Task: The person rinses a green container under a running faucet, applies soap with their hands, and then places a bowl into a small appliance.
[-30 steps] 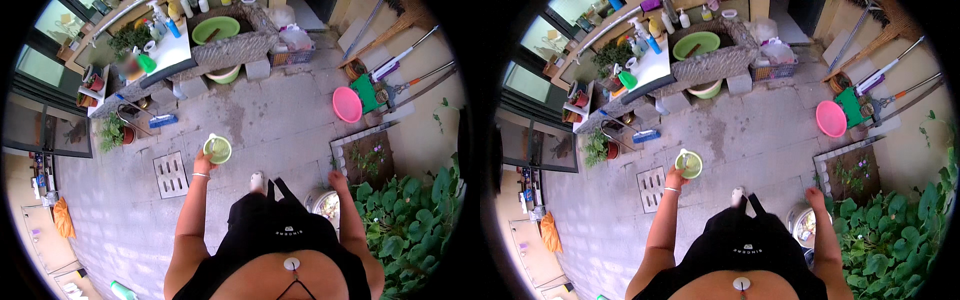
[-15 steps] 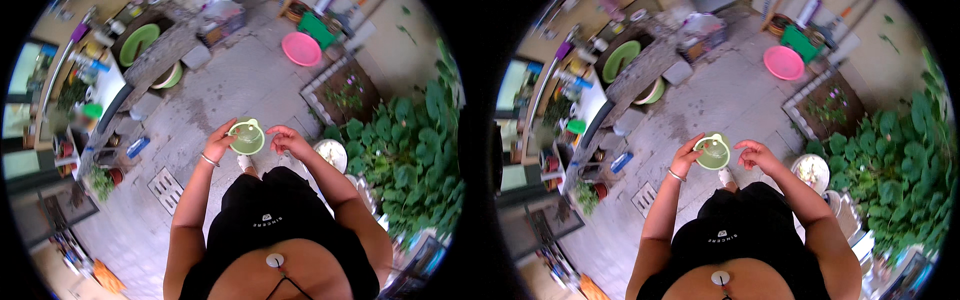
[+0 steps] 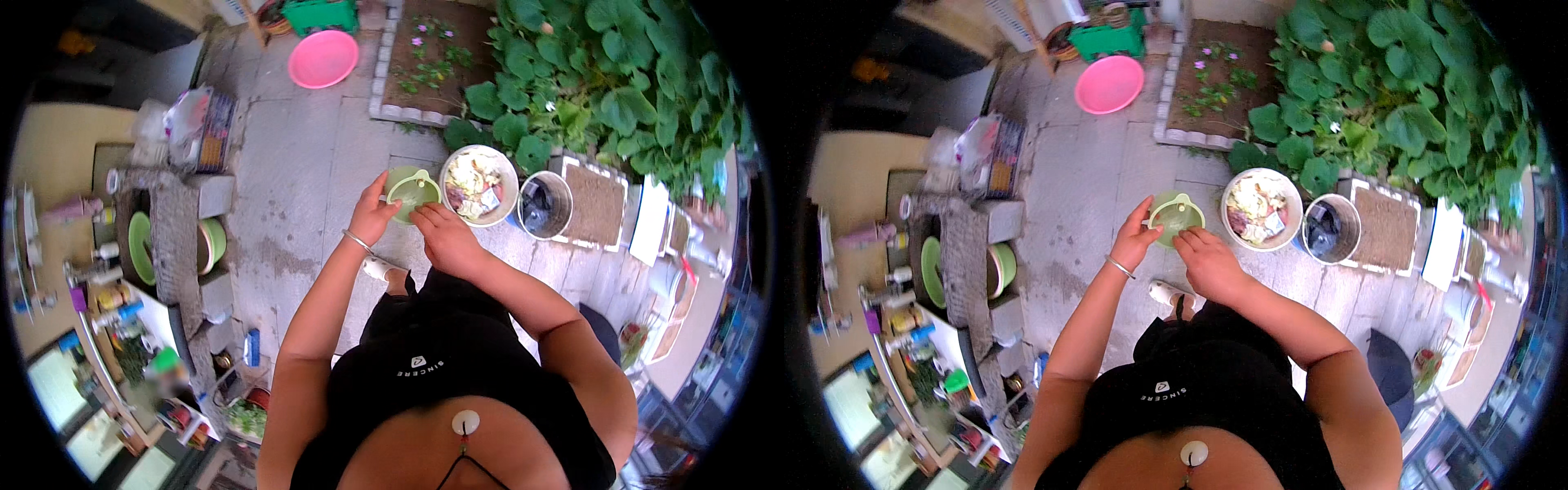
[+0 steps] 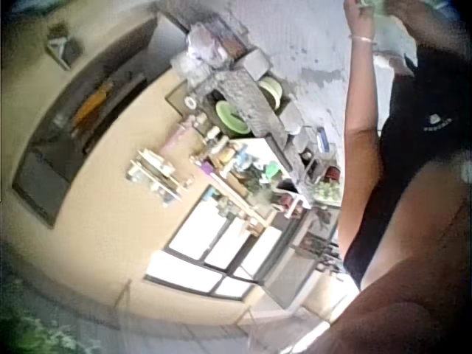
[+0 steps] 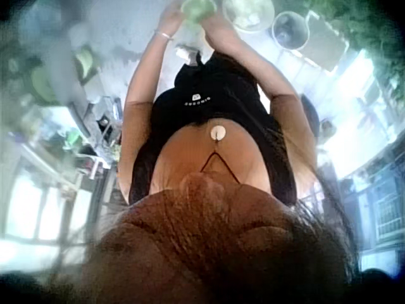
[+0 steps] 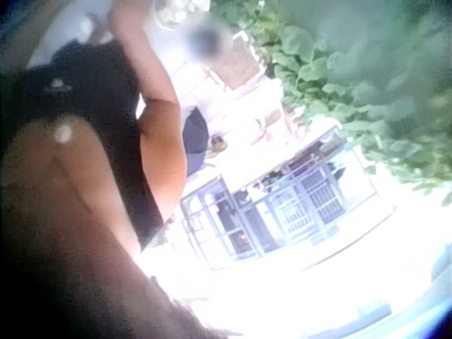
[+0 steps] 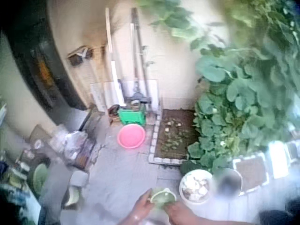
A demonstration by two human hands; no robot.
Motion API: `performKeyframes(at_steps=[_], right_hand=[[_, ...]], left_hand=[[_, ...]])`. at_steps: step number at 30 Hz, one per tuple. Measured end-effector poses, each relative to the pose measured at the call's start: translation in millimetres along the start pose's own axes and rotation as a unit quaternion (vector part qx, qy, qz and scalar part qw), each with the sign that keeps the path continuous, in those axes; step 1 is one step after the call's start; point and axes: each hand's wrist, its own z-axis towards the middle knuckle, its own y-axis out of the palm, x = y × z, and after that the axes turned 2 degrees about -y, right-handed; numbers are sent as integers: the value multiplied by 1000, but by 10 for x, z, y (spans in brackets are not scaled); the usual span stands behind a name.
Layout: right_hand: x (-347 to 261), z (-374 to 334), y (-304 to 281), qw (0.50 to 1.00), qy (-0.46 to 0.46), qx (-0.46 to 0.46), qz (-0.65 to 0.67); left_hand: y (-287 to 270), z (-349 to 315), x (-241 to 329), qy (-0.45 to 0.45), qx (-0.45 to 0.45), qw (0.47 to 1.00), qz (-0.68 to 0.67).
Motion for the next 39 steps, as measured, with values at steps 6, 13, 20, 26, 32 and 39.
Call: performKeyframes(at_steps=[6, 13, 20, 26, 32, 39], right_hand=[[729, -177, 68, 978, 189, -73, 52], [1314, -259, 108, 961, 265, 26, 75], [1366, -813, -246, 882, 295, 222, 294], [1761, -1016, -385, 614, 401, 165, 659], [1868, -1122, -187, 407, 313, 99, 852], [1662, -972, -125, 607, 311, -177, 710]], left_hand=[[784, 565, -18, -10, -93, 995, 47], [1233, 952, -187, -78, -181, 979, 59], [1265, 1075, 96, -218, -171, 953, -122], [1155, 1148, 348, -227, -254, 922, -184], [1093, 1128, 605, -196, -338, 903, -181], [1051, 1035, 541, -169, -418, 882, -133]])
